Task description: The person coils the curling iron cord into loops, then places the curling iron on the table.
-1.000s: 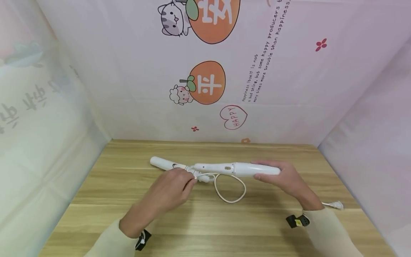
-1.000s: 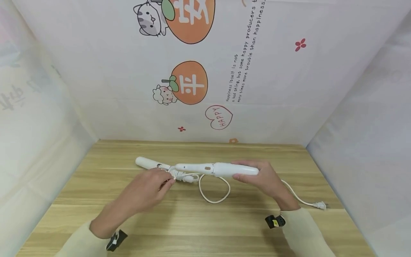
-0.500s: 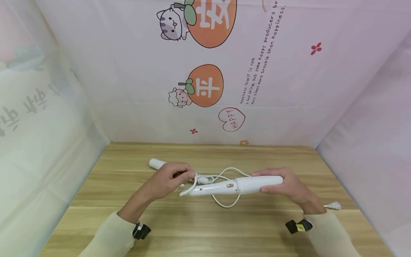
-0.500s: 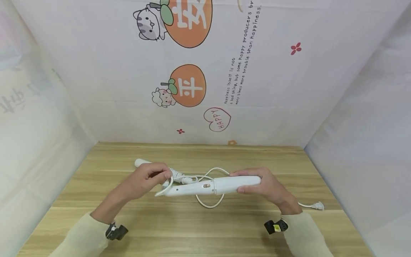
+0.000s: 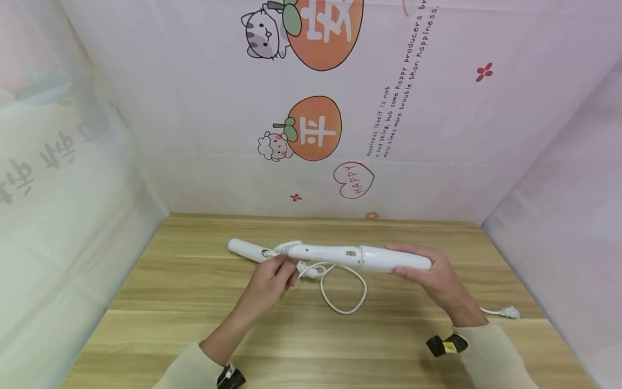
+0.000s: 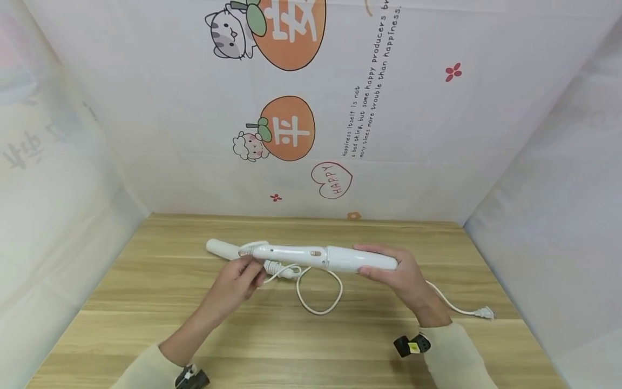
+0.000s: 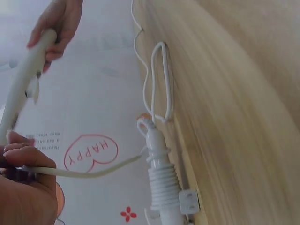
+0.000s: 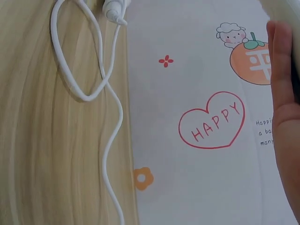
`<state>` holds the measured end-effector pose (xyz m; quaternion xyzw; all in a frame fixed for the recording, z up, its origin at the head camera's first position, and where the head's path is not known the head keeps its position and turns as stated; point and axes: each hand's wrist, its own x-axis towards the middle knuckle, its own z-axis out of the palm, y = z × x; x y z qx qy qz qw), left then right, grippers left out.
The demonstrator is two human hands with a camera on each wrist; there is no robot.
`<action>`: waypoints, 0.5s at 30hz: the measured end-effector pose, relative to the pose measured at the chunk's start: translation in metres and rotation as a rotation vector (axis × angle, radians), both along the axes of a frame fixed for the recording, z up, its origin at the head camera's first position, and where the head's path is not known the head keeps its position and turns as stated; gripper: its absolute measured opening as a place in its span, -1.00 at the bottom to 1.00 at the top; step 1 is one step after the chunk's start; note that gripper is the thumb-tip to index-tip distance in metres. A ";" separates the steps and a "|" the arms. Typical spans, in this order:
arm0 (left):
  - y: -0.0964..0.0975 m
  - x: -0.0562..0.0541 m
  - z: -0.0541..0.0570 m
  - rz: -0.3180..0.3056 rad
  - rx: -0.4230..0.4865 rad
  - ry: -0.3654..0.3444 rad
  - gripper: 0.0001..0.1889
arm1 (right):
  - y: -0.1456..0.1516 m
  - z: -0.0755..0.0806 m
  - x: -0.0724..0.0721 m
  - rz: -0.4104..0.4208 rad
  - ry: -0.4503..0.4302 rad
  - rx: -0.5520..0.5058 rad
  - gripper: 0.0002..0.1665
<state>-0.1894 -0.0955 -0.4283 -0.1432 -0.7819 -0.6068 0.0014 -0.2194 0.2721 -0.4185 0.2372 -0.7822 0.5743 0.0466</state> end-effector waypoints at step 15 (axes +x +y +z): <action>0.011 0.027 0.007 -0.059 -0.290 0.190 -0.69 | 0.004 0.005 0.000 -0.271 -0.103 0.115 -0.47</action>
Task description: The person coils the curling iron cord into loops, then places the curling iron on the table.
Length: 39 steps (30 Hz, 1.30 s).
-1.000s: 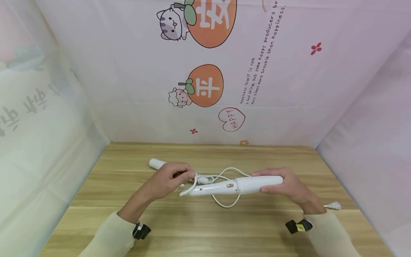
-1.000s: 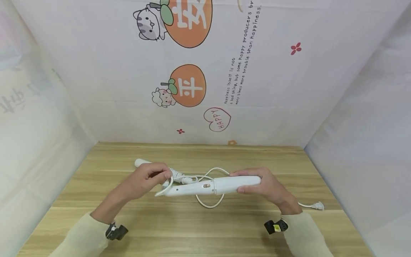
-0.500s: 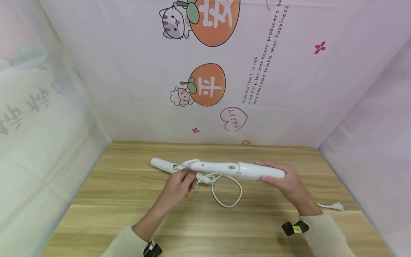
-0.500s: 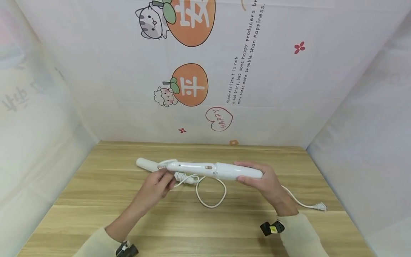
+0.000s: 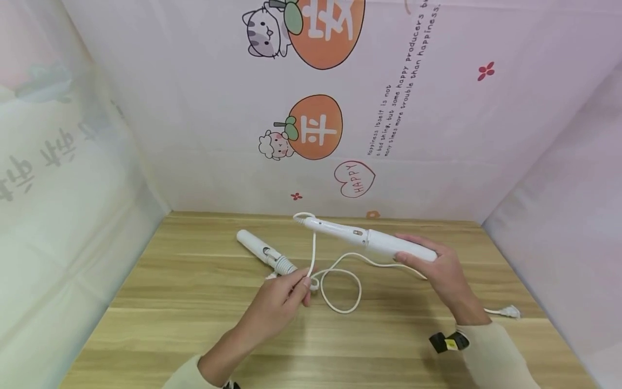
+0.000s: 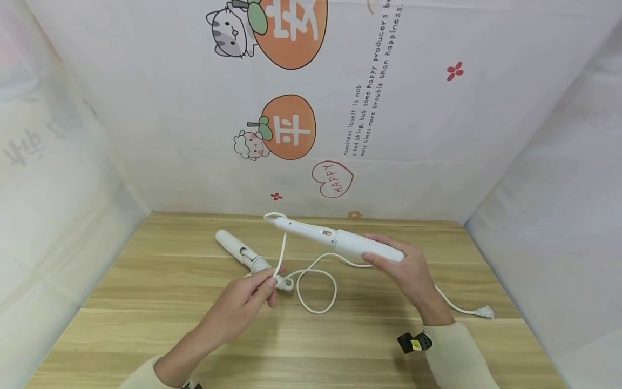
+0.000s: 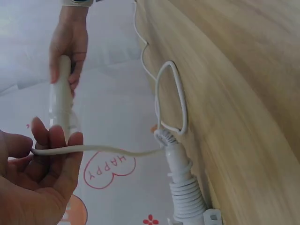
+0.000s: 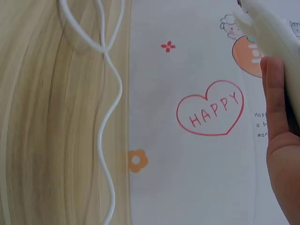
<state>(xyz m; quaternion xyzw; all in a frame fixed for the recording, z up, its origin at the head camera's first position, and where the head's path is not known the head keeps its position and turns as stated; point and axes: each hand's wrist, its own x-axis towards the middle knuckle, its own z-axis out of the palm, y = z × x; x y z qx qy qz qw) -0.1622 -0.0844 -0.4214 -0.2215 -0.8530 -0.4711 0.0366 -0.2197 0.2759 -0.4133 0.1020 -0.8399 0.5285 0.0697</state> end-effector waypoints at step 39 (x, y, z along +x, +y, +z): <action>-0.023 -0.018 -0.001 0.000 0.118 -0.077 -0.84 | 0.031 -0.009 0.009 0.493 0.037 -0.271 -0.41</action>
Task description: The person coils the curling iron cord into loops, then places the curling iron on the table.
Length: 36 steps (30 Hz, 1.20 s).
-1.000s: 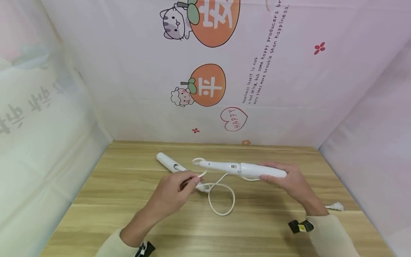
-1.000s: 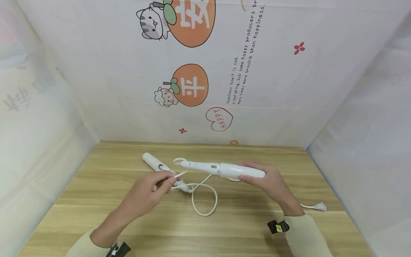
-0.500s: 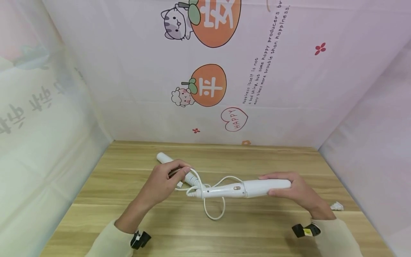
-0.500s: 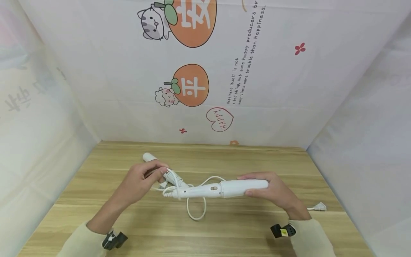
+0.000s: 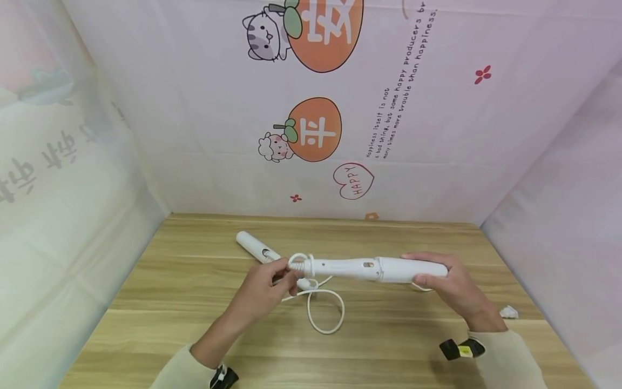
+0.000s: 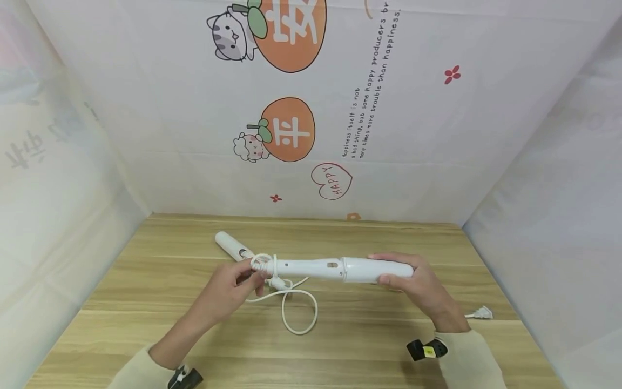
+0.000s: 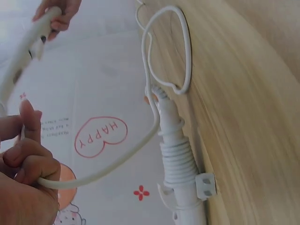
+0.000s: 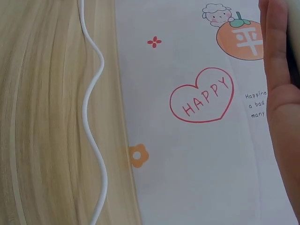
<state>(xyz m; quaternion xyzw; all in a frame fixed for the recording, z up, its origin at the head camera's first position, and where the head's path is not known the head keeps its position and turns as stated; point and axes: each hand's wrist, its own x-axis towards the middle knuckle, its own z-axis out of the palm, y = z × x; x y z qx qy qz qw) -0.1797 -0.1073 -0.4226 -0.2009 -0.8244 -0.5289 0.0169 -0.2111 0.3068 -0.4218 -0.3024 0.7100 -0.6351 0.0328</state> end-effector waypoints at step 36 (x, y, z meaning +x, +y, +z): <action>-0.008 -0.007 0.005 -0.179 -0.440 0.327 -0.86 | -0.006 -0.005 0.000 -0.194 -0.019 0.426 -0.55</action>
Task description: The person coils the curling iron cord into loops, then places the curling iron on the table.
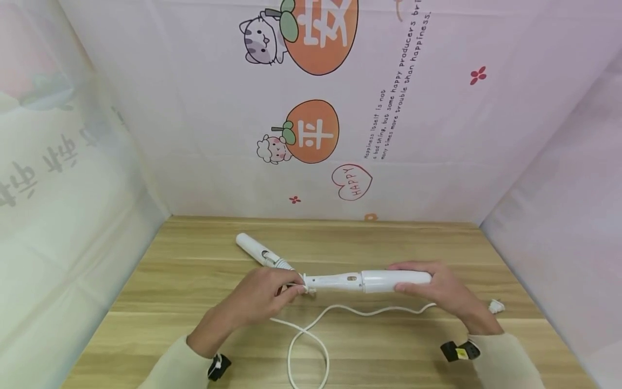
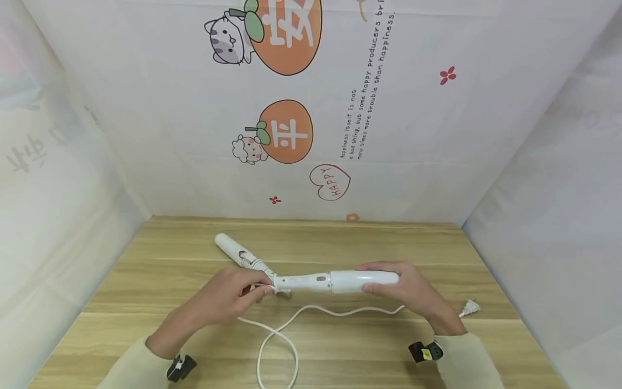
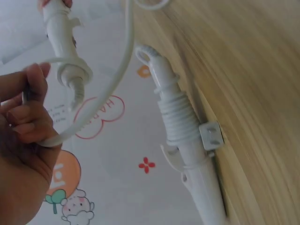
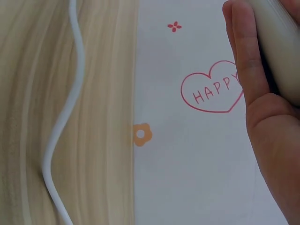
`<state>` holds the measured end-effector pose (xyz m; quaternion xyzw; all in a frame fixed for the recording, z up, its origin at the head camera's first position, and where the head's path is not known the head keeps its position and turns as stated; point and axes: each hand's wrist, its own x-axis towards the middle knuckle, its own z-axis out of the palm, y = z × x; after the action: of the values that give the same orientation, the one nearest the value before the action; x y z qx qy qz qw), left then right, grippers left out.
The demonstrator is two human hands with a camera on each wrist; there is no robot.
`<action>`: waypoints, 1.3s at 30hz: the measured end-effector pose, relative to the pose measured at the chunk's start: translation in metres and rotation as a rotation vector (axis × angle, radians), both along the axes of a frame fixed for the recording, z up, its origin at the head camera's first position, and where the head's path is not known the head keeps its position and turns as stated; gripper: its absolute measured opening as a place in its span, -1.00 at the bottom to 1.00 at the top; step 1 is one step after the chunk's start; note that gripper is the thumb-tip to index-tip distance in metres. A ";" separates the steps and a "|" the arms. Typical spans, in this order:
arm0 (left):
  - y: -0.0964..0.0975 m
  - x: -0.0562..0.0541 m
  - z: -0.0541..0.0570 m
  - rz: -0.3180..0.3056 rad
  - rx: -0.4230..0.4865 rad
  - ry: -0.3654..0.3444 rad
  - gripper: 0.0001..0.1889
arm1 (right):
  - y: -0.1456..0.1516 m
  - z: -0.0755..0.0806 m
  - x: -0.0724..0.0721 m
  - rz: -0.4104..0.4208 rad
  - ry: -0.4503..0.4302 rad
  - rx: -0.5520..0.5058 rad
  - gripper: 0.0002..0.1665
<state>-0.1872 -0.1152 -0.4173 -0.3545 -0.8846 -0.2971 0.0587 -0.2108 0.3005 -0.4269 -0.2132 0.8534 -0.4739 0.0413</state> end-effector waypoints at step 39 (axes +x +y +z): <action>-0.024 -0.053 -0.013 -0.074 0.354 -0.444 -0.82 | -0.007 -0.021 -0.007 0.119 0.020 -0.137 -0.52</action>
<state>-0.2405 -0.1393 -0.4301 -0.2969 -0.7967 -0.5193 -0.0864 -0.2180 0.2931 -0.4484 -0.2706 0.8053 -0.5255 0.0459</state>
